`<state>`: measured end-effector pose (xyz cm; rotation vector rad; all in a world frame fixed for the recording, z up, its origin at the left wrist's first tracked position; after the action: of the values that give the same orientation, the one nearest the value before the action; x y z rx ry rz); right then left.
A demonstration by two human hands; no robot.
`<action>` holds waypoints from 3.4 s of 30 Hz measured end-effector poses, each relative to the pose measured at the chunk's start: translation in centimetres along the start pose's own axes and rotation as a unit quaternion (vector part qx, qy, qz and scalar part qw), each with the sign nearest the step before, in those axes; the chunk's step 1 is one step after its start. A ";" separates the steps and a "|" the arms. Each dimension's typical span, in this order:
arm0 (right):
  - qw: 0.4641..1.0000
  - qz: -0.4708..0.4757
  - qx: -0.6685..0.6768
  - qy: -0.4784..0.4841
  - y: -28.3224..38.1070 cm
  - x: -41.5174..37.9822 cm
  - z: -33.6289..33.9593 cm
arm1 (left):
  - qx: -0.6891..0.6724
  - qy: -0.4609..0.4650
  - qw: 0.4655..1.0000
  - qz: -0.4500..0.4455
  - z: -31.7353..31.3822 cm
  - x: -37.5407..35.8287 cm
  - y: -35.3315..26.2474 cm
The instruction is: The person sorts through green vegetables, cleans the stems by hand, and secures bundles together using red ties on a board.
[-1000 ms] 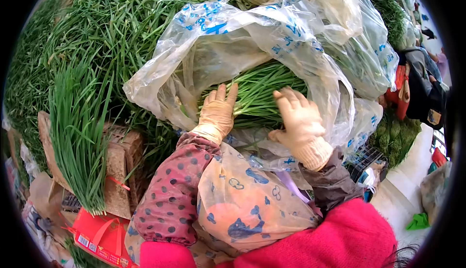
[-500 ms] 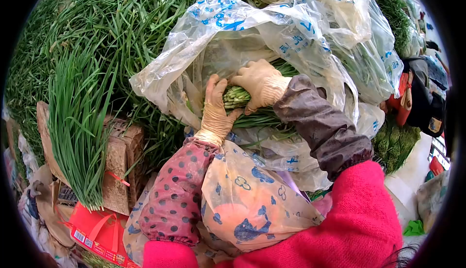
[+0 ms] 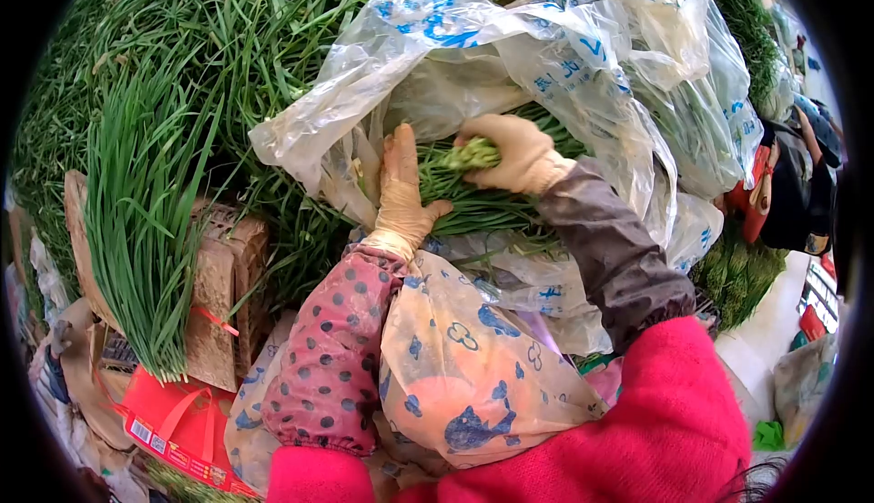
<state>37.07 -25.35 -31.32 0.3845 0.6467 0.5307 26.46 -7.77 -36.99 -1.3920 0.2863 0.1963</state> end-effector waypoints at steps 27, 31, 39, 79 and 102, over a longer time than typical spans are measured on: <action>0.992 0.076 -0.087 -0.052 0.8 -1.3 -1.5 | 0.468 0.191 0.857 -0.097 -2.7 0.7 -0.9; 0.991 -0.014 0.046 -0.122 0.0 -2.0 0.7 | 0.449 0.292 0.843 -0.038 -1.9 0.2 -1.8; 0.867 0.047 0.299 -0.395 0.1 -10.4 17.8 | 0.441 0.342 0.830 -0.028 -1.6 0.2 -1.5; 0.505 0.811 -0.297 -0.019 37.4 -21.4 4.9 | -0.672 0.006 0.726 -0.147 12.0 -29.4 -23.6; 0.846 0.427 0.316 0.037 58.5 0.6 12.4 | -0.092 -0.396 0.877 -0.256 37.7 -27.3 -26.4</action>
<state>25.55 19.67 6.35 1.3199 0.6992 1.1867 11.67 25.74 2.02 -1.4080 -0.7992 0.3384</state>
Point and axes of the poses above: each hand's wrist, its own x-axis towards the middle knuckle, its own z-axis out of the back of the hand, y = z × x, the point moved 1 cm from there along x, towards the middle knuckle, and after that the axes turned 10 degrees about -x, right-handed, at the moved point
